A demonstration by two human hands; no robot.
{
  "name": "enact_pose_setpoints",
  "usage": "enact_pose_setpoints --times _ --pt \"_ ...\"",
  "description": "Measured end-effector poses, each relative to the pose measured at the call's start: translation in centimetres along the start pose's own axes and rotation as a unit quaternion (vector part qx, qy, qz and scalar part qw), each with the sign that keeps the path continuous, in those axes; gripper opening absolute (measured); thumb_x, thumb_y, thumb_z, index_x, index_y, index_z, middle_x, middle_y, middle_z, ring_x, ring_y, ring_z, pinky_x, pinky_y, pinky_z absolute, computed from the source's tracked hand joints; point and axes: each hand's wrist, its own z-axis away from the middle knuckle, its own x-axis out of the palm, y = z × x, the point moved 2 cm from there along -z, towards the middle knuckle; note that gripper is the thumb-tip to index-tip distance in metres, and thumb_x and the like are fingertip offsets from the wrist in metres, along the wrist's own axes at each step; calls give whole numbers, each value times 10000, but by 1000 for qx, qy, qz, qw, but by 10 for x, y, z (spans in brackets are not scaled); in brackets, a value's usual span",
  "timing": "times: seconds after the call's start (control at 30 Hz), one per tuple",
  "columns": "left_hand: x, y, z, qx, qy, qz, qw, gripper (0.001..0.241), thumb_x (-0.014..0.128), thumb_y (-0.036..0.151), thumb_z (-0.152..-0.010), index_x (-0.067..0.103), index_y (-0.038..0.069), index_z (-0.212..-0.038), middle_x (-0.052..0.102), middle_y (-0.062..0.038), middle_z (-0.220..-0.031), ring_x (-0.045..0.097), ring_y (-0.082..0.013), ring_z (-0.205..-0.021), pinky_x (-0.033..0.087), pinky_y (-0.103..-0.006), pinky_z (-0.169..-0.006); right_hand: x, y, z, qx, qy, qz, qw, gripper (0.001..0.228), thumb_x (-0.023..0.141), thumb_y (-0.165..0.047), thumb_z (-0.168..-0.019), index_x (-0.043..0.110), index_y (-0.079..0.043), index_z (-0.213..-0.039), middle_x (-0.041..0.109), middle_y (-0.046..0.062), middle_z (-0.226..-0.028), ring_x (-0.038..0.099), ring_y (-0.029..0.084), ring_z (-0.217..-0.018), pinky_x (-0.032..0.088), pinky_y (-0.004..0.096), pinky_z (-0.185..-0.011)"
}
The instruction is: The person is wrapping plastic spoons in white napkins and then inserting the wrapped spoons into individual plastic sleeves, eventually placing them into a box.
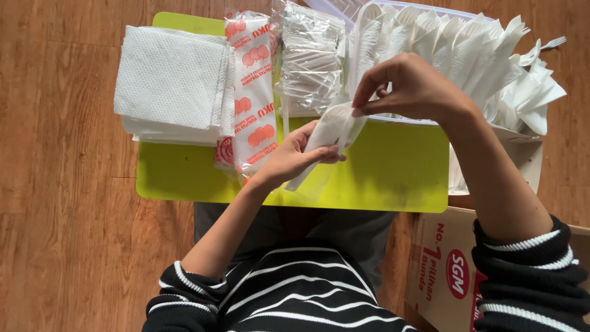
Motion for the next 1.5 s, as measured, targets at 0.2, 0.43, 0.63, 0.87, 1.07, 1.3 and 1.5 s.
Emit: enact_pose_setpoints --times 0.2,0.43,0.63,0.87,1.07,1.3,1.5 --pt "-5 -7 -5 58 -39 17 997 470 679 157 -960 525 -2 -1376 715 -191 -1252 753 -305 -1049 624 -381 -974 -6 10 -6 -18 -20 -75 997 124 875 -153 -830 815 -74 -905 723 16 -696 572 56 -630 398 200 -544" --pt "-7 -4 -8 51 -36 1 998 502 705 174 -933 534 6 -1374 719 -210 -1252 772 -309 -992 643 -387 -924 -8 14 -10 -17 -44 -141 989 145 854 -95 -823 774 -17 -915 799 78 -832 726 97 -764 503 179 -635" --pt "-5 5 -7 50 -38 1 998 517 707 154 -926 532 19 -1393 727 -202 -1233 776 -308 -982 649 -396 -912 -8 15 -12 5 -56 -167 984 124 808 -41 -844 753 18 -938 814 136 -901 785 163 -843 594 221 -747" --pt "1 11 -3 36 -31 -19 999 546 778 71 -842 580 34 -1349 747 -122 -1178 765 -225 -986 632 -337 -904 -9 6 -12 14 -57 -91 994 139 880 -117 -798 800 -44 -885 799 55 -811 728 93 -759 522 203 -657" --pt "1 12 -5 37 -9 -40 998 523 812 103 -825 625 69 -1312 745 -45 -991 751 -153 -930 589 -253 -803 -2 -1 -13 35 -82 -13 996 143 894 -187 -783 827 -86 -859 813 19 -810 724 87 -764 538 225 -715" --pt "-4 8 -8 82 -15 -21 996 548 818 118 -852 593 58 -1348 773 -81 -1015 743 -147 -904 572 -249 -734 -11 2 -1 -107 2 18 994 120 845 -177 -873 816 -149 -986 766 -32 -818 449 90 -625 338 240 -591" --pt "-1 12 -11 102 12 -65 993 460 818 151 -859 648 109 -1284 751 12 -1044 658 -63 -892 514 -211 -783 -3 -11 3 -141 6 -26 990 156 859 -118 -858 746 -96 -963 794 11 -843 714 74 -808 425 231 -654"
